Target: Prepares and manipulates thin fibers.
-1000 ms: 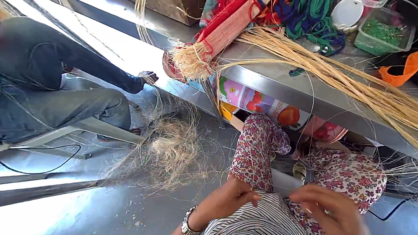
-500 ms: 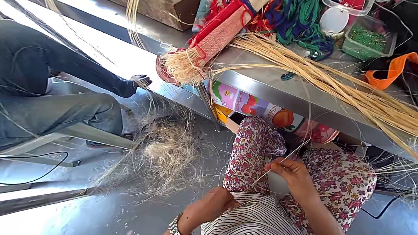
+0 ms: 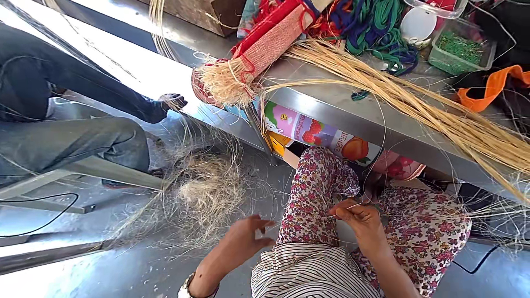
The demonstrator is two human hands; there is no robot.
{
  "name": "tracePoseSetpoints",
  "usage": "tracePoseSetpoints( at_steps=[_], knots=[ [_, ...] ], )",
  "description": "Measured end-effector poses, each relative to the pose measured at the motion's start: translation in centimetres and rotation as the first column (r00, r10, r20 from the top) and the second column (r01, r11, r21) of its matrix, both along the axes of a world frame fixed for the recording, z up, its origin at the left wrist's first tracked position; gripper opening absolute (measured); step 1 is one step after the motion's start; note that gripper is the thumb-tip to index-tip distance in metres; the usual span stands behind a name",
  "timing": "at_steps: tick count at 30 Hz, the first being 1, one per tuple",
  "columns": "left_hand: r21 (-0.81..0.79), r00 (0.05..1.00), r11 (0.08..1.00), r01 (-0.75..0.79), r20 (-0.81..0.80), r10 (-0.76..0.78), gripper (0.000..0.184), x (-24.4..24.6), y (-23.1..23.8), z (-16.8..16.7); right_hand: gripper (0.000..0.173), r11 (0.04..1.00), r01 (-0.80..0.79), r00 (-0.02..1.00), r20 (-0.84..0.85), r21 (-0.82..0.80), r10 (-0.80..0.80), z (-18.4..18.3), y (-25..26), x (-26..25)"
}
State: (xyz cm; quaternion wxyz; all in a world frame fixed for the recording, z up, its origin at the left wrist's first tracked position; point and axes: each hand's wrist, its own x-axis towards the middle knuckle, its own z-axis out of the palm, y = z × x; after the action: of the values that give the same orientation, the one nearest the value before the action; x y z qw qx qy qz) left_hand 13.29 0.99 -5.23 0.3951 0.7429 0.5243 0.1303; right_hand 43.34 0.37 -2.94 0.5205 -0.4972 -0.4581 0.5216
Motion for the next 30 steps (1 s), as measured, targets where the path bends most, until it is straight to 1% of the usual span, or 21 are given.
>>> tracePoseSetpoints(
  at_steps=[1, 2, 3, 4, 5, 7, 9, 10, 12, 14, 16, 18, 20, 22, 25, 28, 30],
  knots=[
    [0.124, 0.993, 0.986, -0.110, 0.063, 0.102, 0.030, 0.3, 0.1, 0.6, 0.014, 1.000, -0.012, 1.000, 0.003, -0.007, 0.012, -0.1, -0.2, -0.1],
    [0.221, 0.970, 0.949, -0.225, 0.144, 0.197, 0.023, 0.9, 0.2, 1.2, 0.014, 0.999, -0.027, 1.000, -0.001, -0.019, 0.027, -0.1, -0.3, -0.3],
    [0.261, 0.929, 0.908, -0.327, 0.263, 0.259, 0.019, 1.8, 0.4, 1.9, 0.013, 0.999, -0.043, 0.999, -0.010, -0.028, 0.043, -0.1, -0.5, -0.4],
    [0.247, 0.880, 0.889, -0.385, 0.387, 0.274, 0.015, 2.8, 0.4, 2.7, 0.013, 0.998, -0.059, 0.998, -0.020, -0.032, 0.059, -0.2, -0.6, -0.6],
    [0.206, 0.838, 0.897, -0.391, 0.483, 0.254, 0.014, 4.0, 0.3, 3.3, 0.013, 0.997, -0.075, 0.997, -0.029, -0.031, 0.074, -0.3, -0.8, -0.7],
    [0.098, 0.795, 0.948, -0.302, 0.574, 0.194, 0.016, 6.6, -0.2, 3.6, 0.014, 0.995, -0.096, 0.994, -0.049, -0.023, 0.094, -0.3, -0.9, -1.0],
    [-0.020, 0.797, 0.979, -0.202, 0.578, 0.176, 0.025, 9.1, -0.7, 3.2, 0.015, 0.995, -0.096, 0.993, -0.066, -0.028, 0.094, -0.1, -1.1, -1.3],
    [-0.071, 0.802, 0.984, -0.164, 0.572, 0.175, 0.026, 10.0, -0.8, 3.0, 0.015, 0.996, -0.087, 0.994, -0.072, -0.033, 0.084, 0.0, -1.1, -1.3],
    [-0.164, 0.808, 0.977, -0.135, 0.552, 0.205, 0.018, 11.2, -0.8, 2.7, 0.013, 0.998, -0.057, 0.996, -0.068, -0.034, 0.054, 0.0, -1.3, -1.2],
    [-0.183, 0.793, 0.975, -0.129, 0.571, 0.212, 0.008, 11.7, -1.0, 2.2, 0.012, 0.999, -0.032, 0.998, -0.047, -0.021, 0.031, -0.1, -1.5, -0.9],
    [-0.159, 0.794, 0.981, -0.115, 0.578, 0.187, 0.008, 11.7, -1.1, 1.7, 0.012, 1.000, -0.015, 0.999, -0.035, 0.000, 0.015, -0.1, -1.2, -0.3],
    [-0.178, 0.787, 0.980, -0.090, 0.591, 0.180, 0.007, 11.4, -1.1, 1.5, 0.016, 0.999, 0.026, 0.999, -0.036, 0.033, -0.025, 0.2, -0.8, 0.6],
    [-0.221, 0.772, 0.973, -0.061, 0.607, 0.187, 0.006, 11.0, -1.1, 1.5, 0.019, 0.991, 0.112, 0.991, -0.074, 0.068, -0.107, 0.9, -0.2, 1.6],
    [-0.277, 0.742, 0.960, -0.036, 0.636, 0.211, 0.004, 10.6, -1.0, 1.6, 0.025, 0.973, 0.214, 0.968, -0.151, 0.083, -0.200, 1.6, 0.4, 2.6],
    [-0.356, 0.685, 0.935, 0.004, 0.682, 0.257, 0.008, 10.3, -0.8, 1.7, 0.032, 0.935, 0.344, 0.923, -0.214, 0.082, -0.321, 2.0, 1.0, 3.6],
    [-0.392, 0.632, 0.920, 0.020, 0.718, 0.292, 0.011, 10.1, -0.7, 1.3, 0.034, 0.909, 0.405, 0.902, -0.207, 0.098, -0.379, 1.9, 1.2, 4.5],
    [-0.431, 0.586, 0.903, 0.000, 0.731, 0.349, 0.015, 10.0, -0.7, 1.1, 0.033, 0.896, 0.421, 0.899, -0.196, 0.141, -0.391, 2.3, 1.3, 5.4]
  ],
)
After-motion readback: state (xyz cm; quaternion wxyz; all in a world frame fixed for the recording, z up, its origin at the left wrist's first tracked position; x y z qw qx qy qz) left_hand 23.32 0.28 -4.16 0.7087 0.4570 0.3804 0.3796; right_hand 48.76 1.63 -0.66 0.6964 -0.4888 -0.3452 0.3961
